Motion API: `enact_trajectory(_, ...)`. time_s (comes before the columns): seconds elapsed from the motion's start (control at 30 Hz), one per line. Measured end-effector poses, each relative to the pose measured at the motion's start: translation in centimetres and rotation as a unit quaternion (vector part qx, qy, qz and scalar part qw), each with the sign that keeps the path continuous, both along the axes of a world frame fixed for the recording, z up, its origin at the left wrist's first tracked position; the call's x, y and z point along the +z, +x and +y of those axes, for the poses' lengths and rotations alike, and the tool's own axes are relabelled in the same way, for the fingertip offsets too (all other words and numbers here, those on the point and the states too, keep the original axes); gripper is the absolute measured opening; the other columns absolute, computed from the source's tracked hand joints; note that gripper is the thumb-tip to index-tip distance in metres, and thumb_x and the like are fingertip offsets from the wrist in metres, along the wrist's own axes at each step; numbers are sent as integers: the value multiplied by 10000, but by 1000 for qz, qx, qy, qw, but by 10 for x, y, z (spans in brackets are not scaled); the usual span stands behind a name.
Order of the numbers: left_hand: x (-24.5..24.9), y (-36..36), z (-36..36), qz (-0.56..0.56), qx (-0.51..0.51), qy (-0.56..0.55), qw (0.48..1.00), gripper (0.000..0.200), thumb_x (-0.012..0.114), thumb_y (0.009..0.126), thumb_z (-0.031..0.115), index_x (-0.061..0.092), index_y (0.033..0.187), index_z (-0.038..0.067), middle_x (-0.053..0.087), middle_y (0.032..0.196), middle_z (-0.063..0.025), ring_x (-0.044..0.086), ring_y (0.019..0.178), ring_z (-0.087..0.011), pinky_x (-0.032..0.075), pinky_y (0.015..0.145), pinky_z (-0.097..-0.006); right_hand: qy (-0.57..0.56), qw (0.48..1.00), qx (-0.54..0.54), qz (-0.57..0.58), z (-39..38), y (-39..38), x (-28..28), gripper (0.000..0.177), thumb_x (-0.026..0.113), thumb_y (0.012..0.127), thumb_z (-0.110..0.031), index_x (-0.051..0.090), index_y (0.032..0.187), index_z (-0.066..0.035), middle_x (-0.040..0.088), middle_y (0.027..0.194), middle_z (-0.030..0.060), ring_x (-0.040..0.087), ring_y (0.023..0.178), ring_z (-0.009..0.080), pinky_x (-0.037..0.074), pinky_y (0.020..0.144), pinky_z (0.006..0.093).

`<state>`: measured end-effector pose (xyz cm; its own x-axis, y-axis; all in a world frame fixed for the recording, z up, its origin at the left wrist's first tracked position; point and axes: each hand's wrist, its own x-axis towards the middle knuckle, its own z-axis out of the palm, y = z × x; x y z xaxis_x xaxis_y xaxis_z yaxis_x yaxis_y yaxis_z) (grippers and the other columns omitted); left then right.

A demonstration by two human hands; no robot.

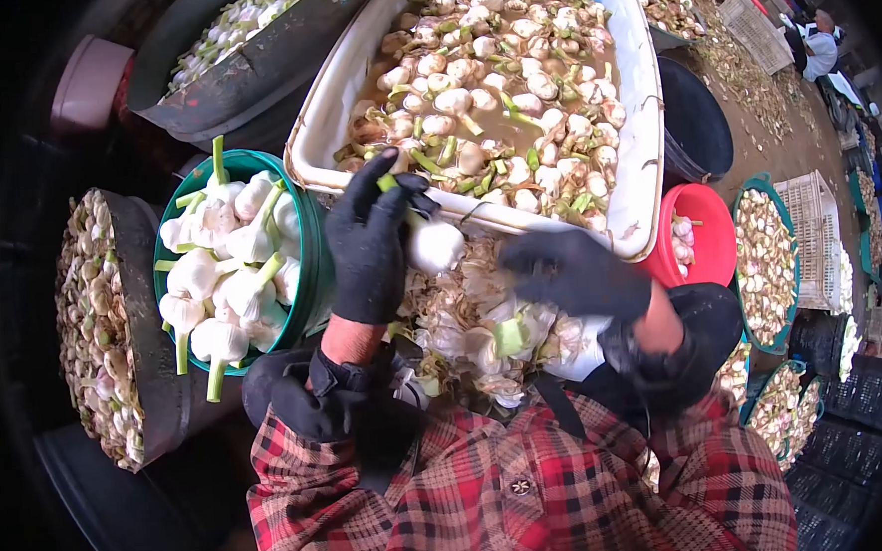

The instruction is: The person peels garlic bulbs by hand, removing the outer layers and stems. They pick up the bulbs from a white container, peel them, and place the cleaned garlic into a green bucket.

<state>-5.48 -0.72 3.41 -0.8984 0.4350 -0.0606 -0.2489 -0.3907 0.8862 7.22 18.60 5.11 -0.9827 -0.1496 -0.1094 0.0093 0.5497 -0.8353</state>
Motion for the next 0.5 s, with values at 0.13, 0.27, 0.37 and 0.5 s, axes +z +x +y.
enact_trajectory(0.13, -7, 7, 7, 13, -40, -60, 997, 448, 474, 810, -35, 496, 1256, -69, 593, 850, -87, 572, 711, -140, 476, 668, -246, 104, 988, -110, 22, 41, -103, -22, 247, 624, 832, -246, 682, 905, -17, 680, 831, 164, 658, 749, 263, 510, 730, 348)
enact_trajectory(0.27, 4, 13, 7, -16, -61, -133, 989, 356, 480, 858, 21, 567, 1199, -29, 583, 761, -42, 524, 526, -89, 430, 491, -221, 339, 936, -85, -36, 68, -195, -92, 462, 583, 814, -400, 670, 971, 26, 670, 924, 228, 653, 843, 347, 500, 783, 415)
enact_trajectory(0.37, 2, 12, 6, -14, -85, -141, 986, 315, 481, 898, 62, 570, 1189, -23, 596, 759, -52, 513, 484, -82, 414, 438, -221, 354, 925, -105, -86, 66, -224, -117, 513, 617, 773, -397, 651, 895, 100, 639, 958, 306, 651, 920, 360, 502, 825, 420)
enact_trajectory(0.5, 1, 11, 6, -21, -79, -134, 988, 279, 481, 938, 109, 571, 1171, -15, 612, 789, -63, 500, 494, -72, 405, 443, -218, 357, 916, -167, -74, 68, -229, -137, 397, 639, 737, -310, 675, 861, 65, 663, 901, 270, 662, 860, 370, 527, 773, 391)
